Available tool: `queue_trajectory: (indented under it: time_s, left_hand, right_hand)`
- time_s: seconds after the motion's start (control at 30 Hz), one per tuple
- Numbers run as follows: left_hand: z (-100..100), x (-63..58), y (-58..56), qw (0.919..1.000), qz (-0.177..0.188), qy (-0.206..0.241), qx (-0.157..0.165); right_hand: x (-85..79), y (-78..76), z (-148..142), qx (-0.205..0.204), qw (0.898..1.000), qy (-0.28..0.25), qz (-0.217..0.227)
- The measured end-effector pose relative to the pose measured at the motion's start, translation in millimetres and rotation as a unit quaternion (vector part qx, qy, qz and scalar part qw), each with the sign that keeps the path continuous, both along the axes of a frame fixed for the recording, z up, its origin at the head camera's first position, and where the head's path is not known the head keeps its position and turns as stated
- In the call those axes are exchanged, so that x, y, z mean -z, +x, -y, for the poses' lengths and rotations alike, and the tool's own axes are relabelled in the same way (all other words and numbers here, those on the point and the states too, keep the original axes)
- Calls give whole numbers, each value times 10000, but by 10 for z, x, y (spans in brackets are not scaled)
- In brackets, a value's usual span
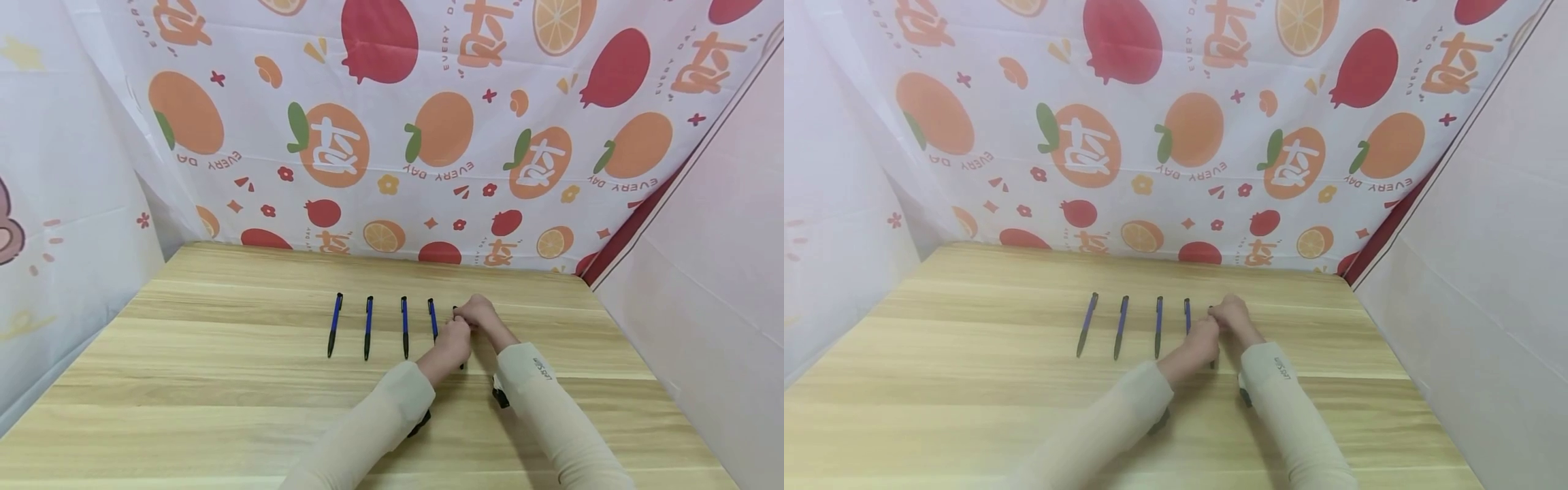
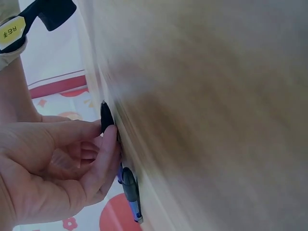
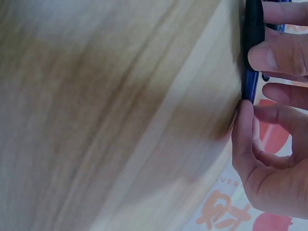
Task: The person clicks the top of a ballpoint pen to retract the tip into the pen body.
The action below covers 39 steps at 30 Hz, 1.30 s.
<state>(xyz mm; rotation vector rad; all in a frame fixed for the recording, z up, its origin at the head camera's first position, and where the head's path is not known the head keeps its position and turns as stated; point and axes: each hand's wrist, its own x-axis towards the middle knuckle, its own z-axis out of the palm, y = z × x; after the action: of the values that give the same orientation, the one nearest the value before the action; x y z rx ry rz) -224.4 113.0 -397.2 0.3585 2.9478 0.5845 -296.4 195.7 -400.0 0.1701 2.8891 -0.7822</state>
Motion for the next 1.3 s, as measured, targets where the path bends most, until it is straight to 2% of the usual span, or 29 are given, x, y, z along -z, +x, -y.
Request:
queue_trajectory:
  time_s: [0.2,0.3,0.43,0.47,0.5,0.57,0.6,0.63,0.67,0.7,0.77,0.83,0.93,0.97,1.1,1.2,1.3]
  left_hand:
    - [12,-9,30,9999,43,155,-50]
    - [0,15,17,9997,78,229,-78]
    - [-42,213,-119,9997,-59,245,3]
    - [-65,358,-201,9991,-292,293,73]
    - [-67,411,-242,9989,-310,325,120]
    - [-47,468,-299,9971,-90,740,149]
    - [-22,458,-307,9935,149,1121,144]
    - [9,432,-308,9859,491,1598,112]
    - [47,388,-299,9738,880,2098,58]
    - [101,256,-244,9567,1398,2553,-100]
    - [168,183,-203,9222,1898,3358,-269]
    - [222,113,-164,8953,2217,3845,-379]
    - [262,71,-143,8776,2301,4179,-472]
    - [276,46,-140,8688,2364,4319,-528]
    - [312,15,-139,8488,2474,4636,-594]
    - [355,6,-125,8416,2508,4753,-541]
    - [400,6,-106,8396,2483,4811,-454]
  right_hand:
    - [14,17,27,-140,9997,184,-89]
    - [-3,50,43,-65,9995,292,-134]
    - [-7,62,49,117,9998,132,-25]
    - [-3,57,44,132,9999,41,-1]
    - [1,50,37,147,9999,-47,46]
    - [-3,39,23,161,9996,-214,131]
    - [-12,33,19,172,9993,-285,159]
    - [-29,28,16,182,9991,-332,186]
    - [-48,20,10,199,9988,-405,205]
    - [-77,18,5,192,9985,-464,236]
    - [-137,9,4,203,9973,-644,298]
    - [-207,16,-3,172,9941,-1001,383]
    - [-290,36,-10,192,9847,-1655,517]
    - [-312,47,-12,222,9808,-1863,539]
    - [-351,69,-35,240,9724,-2243,598]
    - [-351,66,-68,197,9658,-2483,727]
    - [-356,73,-98,175,9556,-2791,923]
